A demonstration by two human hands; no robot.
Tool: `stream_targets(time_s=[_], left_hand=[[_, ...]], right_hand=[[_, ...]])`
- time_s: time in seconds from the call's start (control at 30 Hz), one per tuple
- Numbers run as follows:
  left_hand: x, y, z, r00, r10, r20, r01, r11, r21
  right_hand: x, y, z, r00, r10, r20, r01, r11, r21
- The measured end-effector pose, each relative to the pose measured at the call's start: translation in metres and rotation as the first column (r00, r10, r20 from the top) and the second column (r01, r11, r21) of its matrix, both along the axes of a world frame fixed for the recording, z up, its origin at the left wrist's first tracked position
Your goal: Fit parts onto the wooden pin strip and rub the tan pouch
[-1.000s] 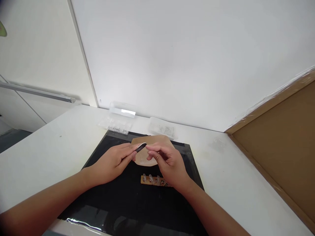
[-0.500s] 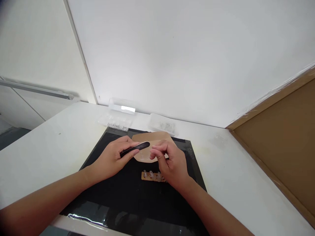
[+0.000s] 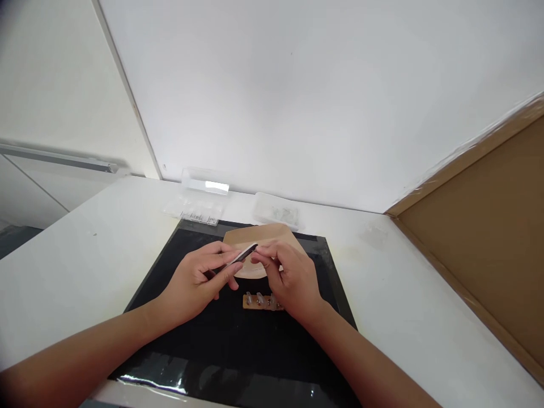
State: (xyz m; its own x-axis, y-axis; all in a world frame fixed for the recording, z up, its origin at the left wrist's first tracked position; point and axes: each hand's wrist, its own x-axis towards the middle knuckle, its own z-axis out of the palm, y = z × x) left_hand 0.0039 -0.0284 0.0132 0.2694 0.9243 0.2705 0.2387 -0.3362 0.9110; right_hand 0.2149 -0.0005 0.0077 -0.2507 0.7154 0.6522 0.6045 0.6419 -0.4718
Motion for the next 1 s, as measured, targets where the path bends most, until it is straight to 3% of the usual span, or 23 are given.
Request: stream_targets(time_s=[0.23, 0.43, 0.53, 0.7, 1.0], left_hand=[[0.0, 0.001, -0.001, 1.0, 0.006, -0.015, -0.006, 0.999, 0.034], [0.003, 0.002, -0.004, 0.999, -0.025, -0.042, 0.034, 0.975, 0.22], [0.004, 0.006, -0.008, 0.996, -0.017, -0.086, 0.043, 0.948, 0.316], [0.005, 0.01, -0.015, 0.974, 0.109, -0.2, 0.009, 0.86, 0.511], [0.005, 0.01, -0.012, 0.93, 0.221, -0.293, 0.001, 0.796, 0.605]], right_hand=[[0.009, 0.002, 0.0, 0.998, 0.034, 0.054, -0.039, 0.996, 0.084], [0.008, 0.001, 0.0, 0.999, 0.018, 0.038, -0.022, 0.993, 0.113], [0.004, 0.0, -0.002, 1.0, -0.002, 0.023, 0.0, 0.994, 0.109], [0.0, 0.001, 0.003, 0.998, -0.063, 0.031, 0.063, 0.998, 0.005], [-0.009, -0.001, 0.007, 0.986, -0.064, 0.154, 0.06, 0.998, 0.03]])
